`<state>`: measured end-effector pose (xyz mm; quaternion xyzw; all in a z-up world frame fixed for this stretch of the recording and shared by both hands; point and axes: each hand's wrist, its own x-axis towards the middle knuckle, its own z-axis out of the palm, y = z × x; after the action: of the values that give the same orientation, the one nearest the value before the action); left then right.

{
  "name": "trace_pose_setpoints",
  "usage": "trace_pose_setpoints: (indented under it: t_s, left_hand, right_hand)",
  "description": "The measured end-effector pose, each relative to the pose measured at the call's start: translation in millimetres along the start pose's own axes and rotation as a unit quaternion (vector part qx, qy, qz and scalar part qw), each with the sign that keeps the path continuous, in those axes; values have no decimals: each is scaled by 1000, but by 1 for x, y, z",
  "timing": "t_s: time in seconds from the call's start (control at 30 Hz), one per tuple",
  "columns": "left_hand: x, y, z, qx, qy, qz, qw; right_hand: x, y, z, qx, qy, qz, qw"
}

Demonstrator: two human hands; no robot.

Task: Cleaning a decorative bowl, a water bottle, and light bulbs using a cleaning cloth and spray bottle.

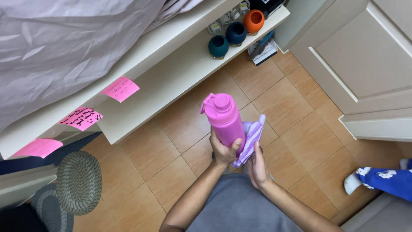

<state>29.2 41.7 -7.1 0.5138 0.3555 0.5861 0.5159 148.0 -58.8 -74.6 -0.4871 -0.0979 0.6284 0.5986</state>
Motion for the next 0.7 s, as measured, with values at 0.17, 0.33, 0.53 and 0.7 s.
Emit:
trace_pose_setpoints:
  t_s: [0.17,0.33,0.53,0.7]
  left_hand:
    - [-9,-26,5,40,-62,-36,997]
    - [-21,-43,17,31,-114,-148,982]
    - [2,-73,24,32,-108,-162,980]
    - [48,-153,22,29,-32,-54,998]
  right_hand:
    - [-5,-42,37,-199,-43,-215,955]
    - [43,-76,24,-232,-49,-296,925]
    - [130,-68,-34,-137,1,-241,961]
    - [208,-45,-53,-164,116,-156,967]
